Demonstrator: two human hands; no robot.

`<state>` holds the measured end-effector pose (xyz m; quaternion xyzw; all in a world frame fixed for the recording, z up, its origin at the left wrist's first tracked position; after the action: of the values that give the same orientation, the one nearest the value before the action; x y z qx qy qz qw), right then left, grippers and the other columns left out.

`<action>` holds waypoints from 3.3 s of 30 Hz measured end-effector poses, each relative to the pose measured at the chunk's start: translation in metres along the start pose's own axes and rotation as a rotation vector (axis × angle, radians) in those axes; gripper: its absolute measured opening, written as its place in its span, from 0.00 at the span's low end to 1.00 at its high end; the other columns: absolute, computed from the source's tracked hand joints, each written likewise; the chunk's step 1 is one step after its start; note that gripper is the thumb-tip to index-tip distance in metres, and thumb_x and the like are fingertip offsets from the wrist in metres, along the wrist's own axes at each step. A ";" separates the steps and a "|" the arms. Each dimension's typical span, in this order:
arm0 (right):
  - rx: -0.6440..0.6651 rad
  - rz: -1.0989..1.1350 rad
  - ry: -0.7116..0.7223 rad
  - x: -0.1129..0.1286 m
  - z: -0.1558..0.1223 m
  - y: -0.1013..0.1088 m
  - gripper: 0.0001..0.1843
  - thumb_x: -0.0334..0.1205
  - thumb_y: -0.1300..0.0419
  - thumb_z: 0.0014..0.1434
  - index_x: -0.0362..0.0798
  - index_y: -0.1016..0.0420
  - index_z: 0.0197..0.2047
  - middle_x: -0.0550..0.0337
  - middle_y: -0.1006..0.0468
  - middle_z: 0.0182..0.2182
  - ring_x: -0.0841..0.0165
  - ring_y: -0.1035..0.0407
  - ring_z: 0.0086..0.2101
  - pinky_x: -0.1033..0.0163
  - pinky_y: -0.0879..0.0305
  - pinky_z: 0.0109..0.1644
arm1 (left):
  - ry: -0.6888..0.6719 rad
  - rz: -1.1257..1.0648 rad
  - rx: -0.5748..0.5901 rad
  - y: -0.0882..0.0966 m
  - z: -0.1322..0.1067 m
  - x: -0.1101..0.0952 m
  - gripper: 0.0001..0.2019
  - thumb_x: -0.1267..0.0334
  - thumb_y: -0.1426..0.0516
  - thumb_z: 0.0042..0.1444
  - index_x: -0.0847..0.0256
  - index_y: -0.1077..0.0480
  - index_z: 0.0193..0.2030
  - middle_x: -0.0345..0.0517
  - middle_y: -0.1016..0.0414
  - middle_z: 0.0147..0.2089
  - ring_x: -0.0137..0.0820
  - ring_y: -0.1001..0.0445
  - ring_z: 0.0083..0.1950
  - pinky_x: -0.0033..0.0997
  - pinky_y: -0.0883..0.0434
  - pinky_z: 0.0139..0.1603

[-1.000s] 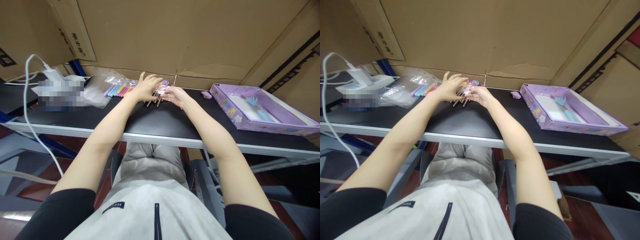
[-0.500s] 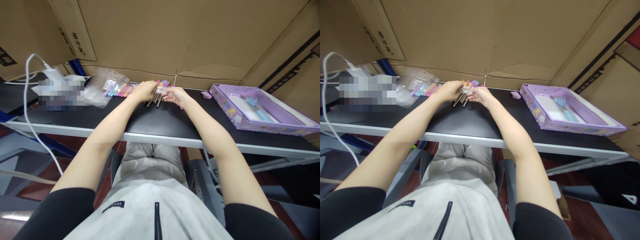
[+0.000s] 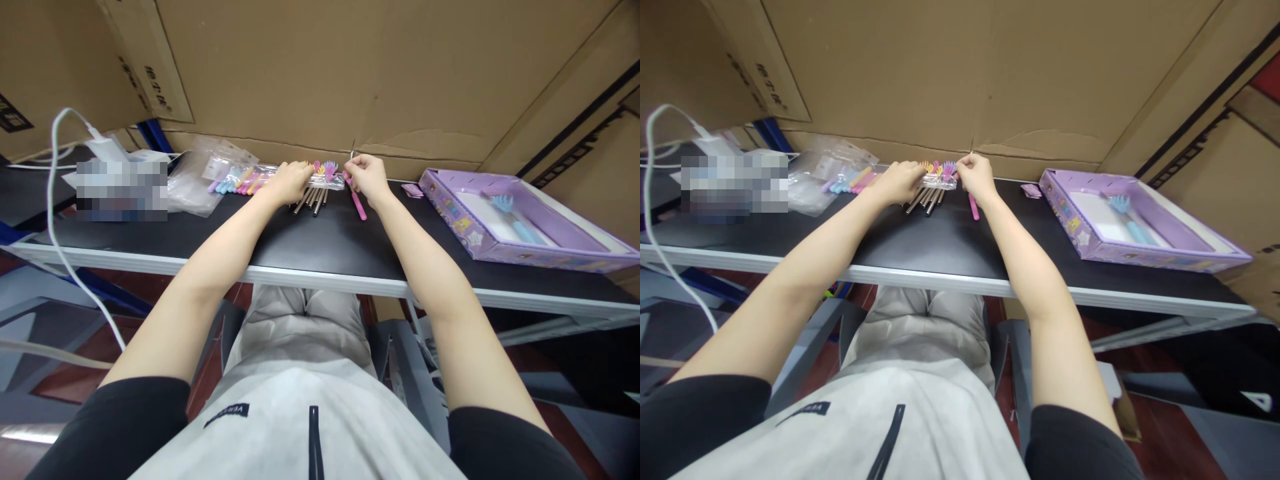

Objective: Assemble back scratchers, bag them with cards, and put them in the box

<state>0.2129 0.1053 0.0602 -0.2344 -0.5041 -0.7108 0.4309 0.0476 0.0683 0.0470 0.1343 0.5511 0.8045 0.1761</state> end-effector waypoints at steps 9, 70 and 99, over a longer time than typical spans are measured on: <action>0.092 0.333 -0.355 0.010 -0.038 -0.022 0.08 0.23 0.36 0.58 0.45 0.27 0.34 0.61 0.21 0.25 0.77 0.40 0.16 0.70 0.41 0.18 | -0.015 -0.006 -0.073 0.005 0.000 -0.013 0.24 0.71 0.52 0.67 0.70 0.31 0.68 0.70 0.25 0.63 0.59 0.31 0.69 0.63 0.35 0.68; 0.243 0.605 -0.432 0.014 -0.050 -0.045 0.08 0.32 0.43 0.70 0.49 0.35 0.37 0.54 0.13 0.37 0.79 0.52 0.16 0.70 0.46 0.20 | 0.041 -0.060 -0.117 0.007 0.002 -0.002 0.20 0.64 0.46 0.65 0.63 0.28 0.63 0.66 0.21 0.56 0.58 0.28 0.65 0.57 0.33 0.65; 0.284 -0.842 -0.192 -0.048 -0.006 0.011 0.14 0.45 0.31 0.63 0.42 0.14 0.43 0.40 0.15 0.40 0.47 0.19 0.48 0.49 0.25 0.53 | 0.219 0.024 0.025 -0.001 -0.002 0.061 0.17 0.69 0.44 0.60 0.63 0.23 0.55 0.61 0.18 0.53 0.53 0.21 0.59 0.42 0.28 0.57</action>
<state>0.2479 0.1163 0.0272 -0.0125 -0.6856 -0.7230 0.0836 -0.0082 0.0934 0.0463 0.0542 0.5753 0.8096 0.1035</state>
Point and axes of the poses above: each hand's wrist, its own z-axis towards the middle knuckle, its own y-axis out of the back of the hand, x = y × z, the point moved 10 cm from there along z, towards the middle knuckle
